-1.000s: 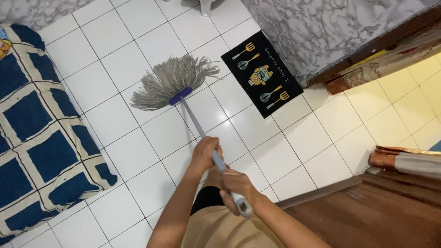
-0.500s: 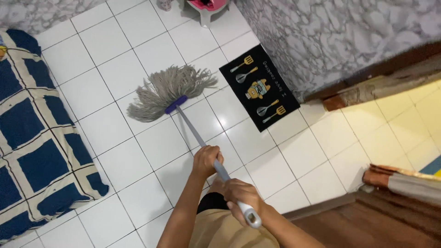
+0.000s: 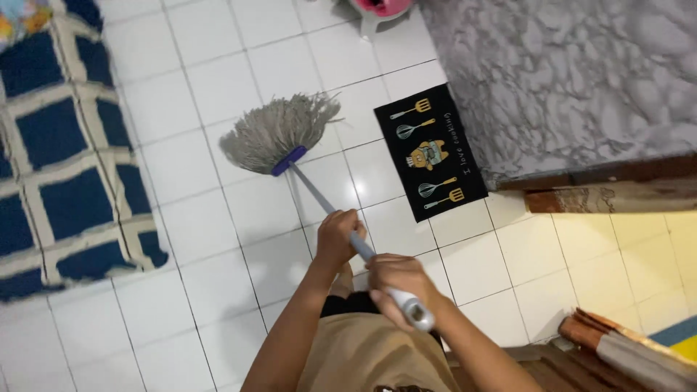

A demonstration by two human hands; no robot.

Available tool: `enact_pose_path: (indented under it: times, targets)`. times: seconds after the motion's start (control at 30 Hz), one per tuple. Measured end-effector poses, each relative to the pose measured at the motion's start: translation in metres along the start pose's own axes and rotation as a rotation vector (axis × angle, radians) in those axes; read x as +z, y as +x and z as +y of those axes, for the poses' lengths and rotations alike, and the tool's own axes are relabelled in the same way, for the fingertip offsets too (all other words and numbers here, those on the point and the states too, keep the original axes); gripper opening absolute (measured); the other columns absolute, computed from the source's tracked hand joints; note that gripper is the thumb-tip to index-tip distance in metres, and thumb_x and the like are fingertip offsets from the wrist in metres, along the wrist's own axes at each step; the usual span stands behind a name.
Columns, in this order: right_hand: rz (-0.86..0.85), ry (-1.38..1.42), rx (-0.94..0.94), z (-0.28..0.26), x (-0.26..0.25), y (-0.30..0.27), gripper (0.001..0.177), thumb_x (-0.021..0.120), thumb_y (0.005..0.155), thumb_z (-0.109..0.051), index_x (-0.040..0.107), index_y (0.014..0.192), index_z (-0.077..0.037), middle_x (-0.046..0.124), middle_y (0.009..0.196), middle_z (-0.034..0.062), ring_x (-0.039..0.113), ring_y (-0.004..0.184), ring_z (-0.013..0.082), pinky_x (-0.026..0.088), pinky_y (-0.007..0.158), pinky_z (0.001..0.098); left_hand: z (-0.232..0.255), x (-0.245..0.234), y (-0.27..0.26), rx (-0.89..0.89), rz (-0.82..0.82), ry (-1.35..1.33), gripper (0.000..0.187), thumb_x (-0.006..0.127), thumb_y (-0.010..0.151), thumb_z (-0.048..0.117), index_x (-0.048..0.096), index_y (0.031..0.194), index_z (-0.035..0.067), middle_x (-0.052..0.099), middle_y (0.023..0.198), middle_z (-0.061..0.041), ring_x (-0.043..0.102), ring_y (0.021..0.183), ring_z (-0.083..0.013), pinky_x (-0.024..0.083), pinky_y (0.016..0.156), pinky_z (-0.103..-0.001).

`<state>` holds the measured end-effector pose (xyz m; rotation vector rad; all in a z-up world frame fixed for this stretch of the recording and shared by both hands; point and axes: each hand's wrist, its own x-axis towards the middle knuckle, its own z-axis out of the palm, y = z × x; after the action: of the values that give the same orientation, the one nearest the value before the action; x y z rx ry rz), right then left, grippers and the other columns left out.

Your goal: Mopping the tile floor in a home hallway and kitchen area.

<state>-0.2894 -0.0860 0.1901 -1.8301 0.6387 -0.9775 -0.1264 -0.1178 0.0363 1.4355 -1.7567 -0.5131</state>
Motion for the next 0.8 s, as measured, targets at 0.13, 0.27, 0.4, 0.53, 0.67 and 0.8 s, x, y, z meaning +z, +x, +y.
enact_pose_path:
  times: [0.13,0.27,0.4,0.53,0.67,0.8]
  targets:
    - [-0.067,0.027,0.01,-0.018,-0.019,0.022,0.016,0.06,0.08,0.001,0.049,0.071,-0.005,0.058,0.071,0.0106,0.063,0.069,0.0303,0.058,0.077,0.042,0.015,-0.007,0.01,-0.108,-0.042,-0.066,0.017,0.066,0.077,0.008,0.052,0.07,0.006,0.058,0.064,-0.011,0.059,0.066,-0.0344,0.048,0.063,-0.047]
    - [-0.069,0.12,0.001,0.005,-0.017,-0.01,0.021,0.061,0.078,0.0,0.047,0.065,-0.007,0.055,0.063,0.009,0.058,0.059,0.0258,0.053,0.064,0.0398,0.02,0.007,-0.006,-0.103,-0.009,-0.047,0.02,0.065,0.08,0.008,0.05,0.068,0.005,0.055,0.061,-0.013,0.057,0.064,-0.0349,0.047,0.065,-0.047]
    - [-0.125,0.214,-0.147,0.017,-0.018,-0.014,0.024,0.057,0.085,0.001,0.042,0.07,-0.009,0.052,0.064,0.0079,0.057,0.06,0.023,0.058,0.068,0.0413,0.018,0.014,-0.01,-0.108,0.034,0.034,0.012,0.065,0.076,0.009,0.055,0.07,0.006,0.058,0.062,-0.012,0.059,0.061,-0.0337,0.047,0.059,-0.047]
    - [-0.133,0.253,-0.17,0.024,-0.03,0.0,0.023,0.06,0.088,-0.001,0.047,0.071,-0.009,0.053,0.063,0.0059,0.057,0.059,0.021,0.06,0.067,0.0397,0.01,0.027,-0.003,-0.11,0.104,0.025,0.016,0.064,0.081,0.007,0.053,0.07,0.005,0.054,0.06,-0.013,0.056,0.059,-0.0347,0.048,0.062,-0.047]
    - [-0.246,0.189,-0.166,0.028,-0.041,-0.001,0.024,0.056,0.092,0.002,0.045,0.072,-0.005,0.056,0.07,0.0125,0.06,0.066,0.0276,0.059,0.069,0.0392,0.011,0.035,-0.006,-0.136,0.171,0.081,0.011,0.063,0.081,0.007,0.055,0.074,0.005,0.055,0.062,-0.014,0.056,0.061,-0.0358,0.048,0.062,-0.048]
    - [-0.241,0.229,-0.19,0.049,-0.043,-0.002,0.022,0.056,0.091,0.005,0.047,0.074,-0.003,0.061,0.076,0.0142,0.067,0.075,0.0285,0.061,0.079,0.0422,0.001,0.043,-0.006,-0.17,0.197,0.138,0.018,0.065,0.083,0.008,0.052,0.071,0.005,0.054,0.062,-0.014,0.056,0.063,-0.0367,0.047,0.061,-0.048]
